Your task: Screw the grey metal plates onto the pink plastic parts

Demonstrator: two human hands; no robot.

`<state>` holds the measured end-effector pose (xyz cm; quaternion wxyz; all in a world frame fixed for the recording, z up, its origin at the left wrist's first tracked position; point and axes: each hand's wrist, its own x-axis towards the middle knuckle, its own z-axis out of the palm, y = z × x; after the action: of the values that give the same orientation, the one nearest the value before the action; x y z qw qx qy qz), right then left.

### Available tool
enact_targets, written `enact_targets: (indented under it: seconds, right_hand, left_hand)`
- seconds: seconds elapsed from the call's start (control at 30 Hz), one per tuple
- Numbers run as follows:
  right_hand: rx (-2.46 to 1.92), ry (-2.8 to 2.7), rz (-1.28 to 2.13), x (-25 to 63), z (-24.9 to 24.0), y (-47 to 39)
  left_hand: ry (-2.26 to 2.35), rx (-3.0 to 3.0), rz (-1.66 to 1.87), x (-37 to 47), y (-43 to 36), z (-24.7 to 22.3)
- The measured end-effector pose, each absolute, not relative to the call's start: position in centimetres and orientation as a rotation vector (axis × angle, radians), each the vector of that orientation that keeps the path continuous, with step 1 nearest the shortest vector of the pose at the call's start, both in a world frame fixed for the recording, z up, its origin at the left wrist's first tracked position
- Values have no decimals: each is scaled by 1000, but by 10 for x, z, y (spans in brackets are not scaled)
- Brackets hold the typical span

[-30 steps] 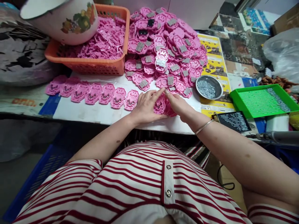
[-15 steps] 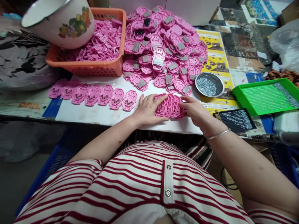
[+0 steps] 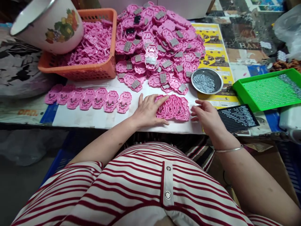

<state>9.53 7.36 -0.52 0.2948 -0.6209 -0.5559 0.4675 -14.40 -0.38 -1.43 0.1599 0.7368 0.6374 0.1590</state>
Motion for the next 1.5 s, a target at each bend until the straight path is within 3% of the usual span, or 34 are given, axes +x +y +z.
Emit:
enact_targets:
  seconds: [0.23, 0.4, 0.5, 0.8, 1.5]
  right_hand:
    - [-1464, -1829, 803, 88, 0, 47]
    - [-1040, -2490, 38, 73, 6, 19]
    - [-980, -2579, -184, 64, 2, 13]
    - [-965, -2697, -151, 49, -9, 16]
    - [-1114, -2507, -353, 106, -9, 30]
  left_hand:
    - [1929, 2111, 345, -163, -12, -11]
    - [1927, 2094, 220, -174, -17, -3]
    - [1919, 2106, 216, -176, -19, -1]
    - [1583, 2238, 268, -164, 4, 0]
    - [1793, 2152, 135, -191, -13, 4]
